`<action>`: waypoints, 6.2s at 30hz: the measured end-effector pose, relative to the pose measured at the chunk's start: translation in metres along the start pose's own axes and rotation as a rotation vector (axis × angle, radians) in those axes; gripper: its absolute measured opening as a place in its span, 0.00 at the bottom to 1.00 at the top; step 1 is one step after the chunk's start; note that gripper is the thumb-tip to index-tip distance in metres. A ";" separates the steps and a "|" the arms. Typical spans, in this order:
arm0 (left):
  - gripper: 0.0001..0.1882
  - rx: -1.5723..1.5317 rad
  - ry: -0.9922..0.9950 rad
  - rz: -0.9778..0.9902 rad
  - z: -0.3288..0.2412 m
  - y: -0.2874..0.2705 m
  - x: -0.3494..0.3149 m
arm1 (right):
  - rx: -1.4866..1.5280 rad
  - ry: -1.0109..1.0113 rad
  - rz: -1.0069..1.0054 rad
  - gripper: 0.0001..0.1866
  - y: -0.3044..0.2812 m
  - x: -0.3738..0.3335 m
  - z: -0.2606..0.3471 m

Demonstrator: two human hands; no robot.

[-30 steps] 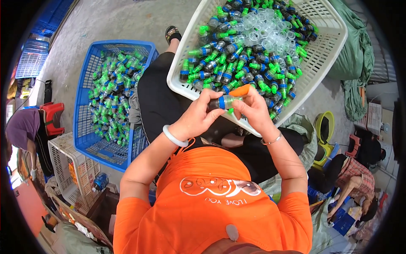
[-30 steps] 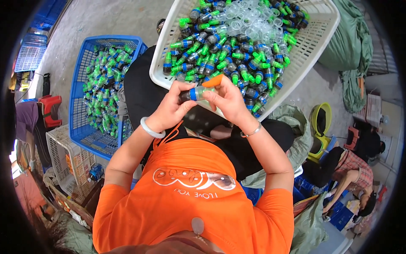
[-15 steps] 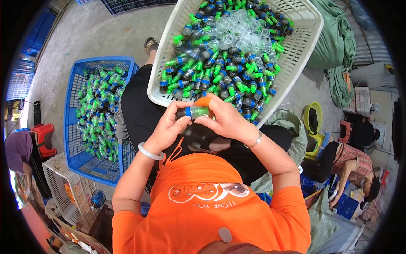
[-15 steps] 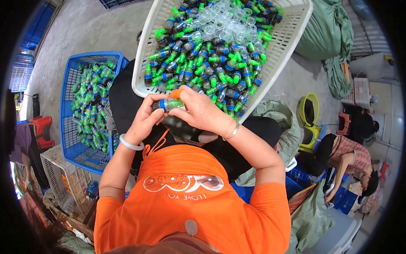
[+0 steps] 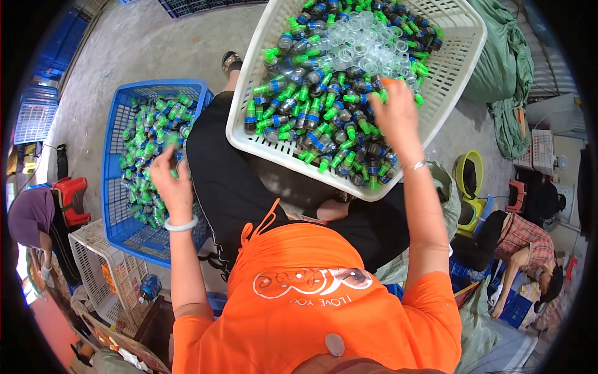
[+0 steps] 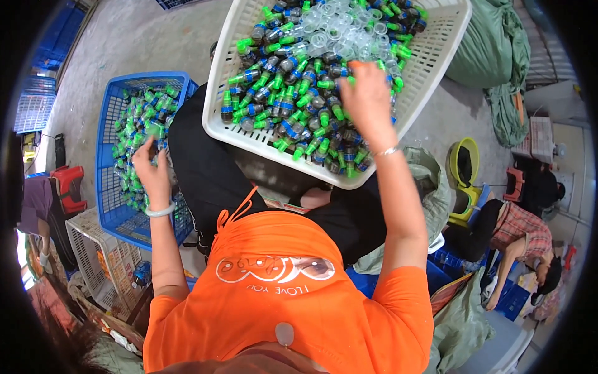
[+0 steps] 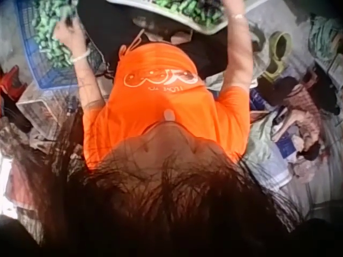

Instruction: Sort small plastic components from a pile into a plastic basket.

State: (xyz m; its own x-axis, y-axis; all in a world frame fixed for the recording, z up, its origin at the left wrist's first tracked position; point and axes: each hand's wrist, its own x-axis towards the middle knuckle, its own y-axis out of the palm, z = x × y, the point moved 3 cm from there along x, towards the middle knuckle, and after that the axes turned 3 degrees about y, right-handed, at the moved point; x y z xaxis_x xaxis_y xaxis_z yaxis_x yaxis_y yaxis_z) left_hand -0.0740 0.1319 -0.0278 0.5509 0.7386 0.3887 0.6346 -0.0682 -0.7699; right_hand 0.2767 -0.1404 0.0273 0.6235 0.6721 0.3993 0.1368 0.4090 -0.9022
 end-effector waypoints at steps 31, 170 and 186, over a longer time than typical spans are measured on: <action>0.15 -1.332 -0.226 0.870 -0.163 0.121 -0.015 | 0.890 0.097 0.346 0.12 0.003 -0.047 0.065; 0.17 0.014 0.300 0.259 -0.128 0.189 0.025 | 0.314 -0.232 0.162 0.18 0.054 0.014 0.043; 0.12 -0.869 -0.254 0.503 -0.145 0.107 0.011 | 0.631 -0.358 0.467 0.16 0.014 -0.021 0.105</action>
State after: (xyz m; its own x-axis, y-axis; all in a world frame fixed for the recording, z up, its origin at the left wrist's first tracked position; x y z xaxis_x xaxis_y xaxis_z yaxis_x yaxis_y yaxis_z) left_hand 0.0786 0.0357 -0.0322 0.7939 0.6037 -0.0728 0.5907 -0.7941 -0.1431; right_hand 0.1845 -0.0837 0.0230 0.2149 0.9676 0.1328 -0.5927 0.2373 -0.7697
